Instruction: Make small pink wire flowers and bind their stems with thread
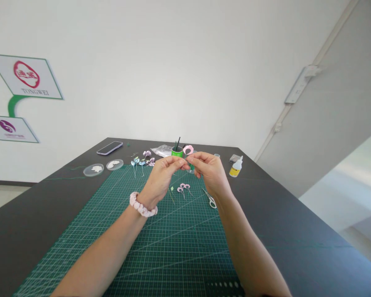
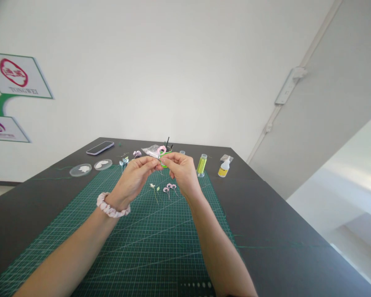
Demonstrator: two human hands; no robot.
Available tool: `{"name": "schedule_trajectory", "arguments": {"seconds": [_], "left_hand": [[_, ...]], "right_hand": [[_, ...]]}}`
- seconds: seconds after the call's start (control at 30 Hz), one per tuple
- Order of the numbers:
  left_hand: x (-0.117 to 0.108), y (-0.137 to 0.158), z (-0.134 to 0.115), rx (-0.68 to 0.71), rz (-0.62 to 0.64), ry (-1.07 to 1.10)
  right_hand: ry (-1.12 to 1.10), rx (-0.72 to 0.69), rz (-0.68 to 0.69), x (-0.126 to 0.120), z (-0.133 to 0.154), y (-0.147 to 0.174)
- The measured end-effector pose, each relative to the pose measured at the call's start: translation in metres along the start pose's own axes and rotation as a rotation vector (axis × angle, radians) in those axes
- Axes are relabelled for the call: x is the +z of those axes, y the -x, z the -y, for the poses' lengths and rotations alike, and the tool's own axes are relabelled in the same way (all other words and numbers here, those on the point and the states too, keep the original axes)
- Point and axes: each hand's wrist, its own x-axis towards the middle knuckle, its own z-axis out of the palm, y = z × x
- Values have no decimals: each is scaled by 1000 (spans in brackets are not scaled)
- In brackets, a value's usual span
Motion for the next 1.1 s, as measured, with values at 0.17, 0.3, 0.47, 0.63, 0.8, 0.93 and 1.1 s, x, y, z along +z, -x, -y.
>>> {"name": "schedule_trajectory", "arguments": {"seconds": [0.17,0.3,0.47,0.63,0.8,0.93,1.1], "left_hand": [[0,0,0,-5,3,12],[1,0,0,-17,15,54],[2,1,-2,-39,23,106],[3,1,-3,-77,34,132],[3,0,-1,-86,56,200],[2,0,0,-83,64,234],[2,-1,0,-81,64,247]], "right_hand": [[-4,-2,1,0,-1,0],[-5,-6,8,-1,-3,-1],[-15,-13,21,-2,-3,0],[-19,-7,10,-1,-2,0],[-12,-19,22,-1,-3,0],[-10,-24,17,-1,-4,0],[-23,-23,13,0,-3,0]]}}
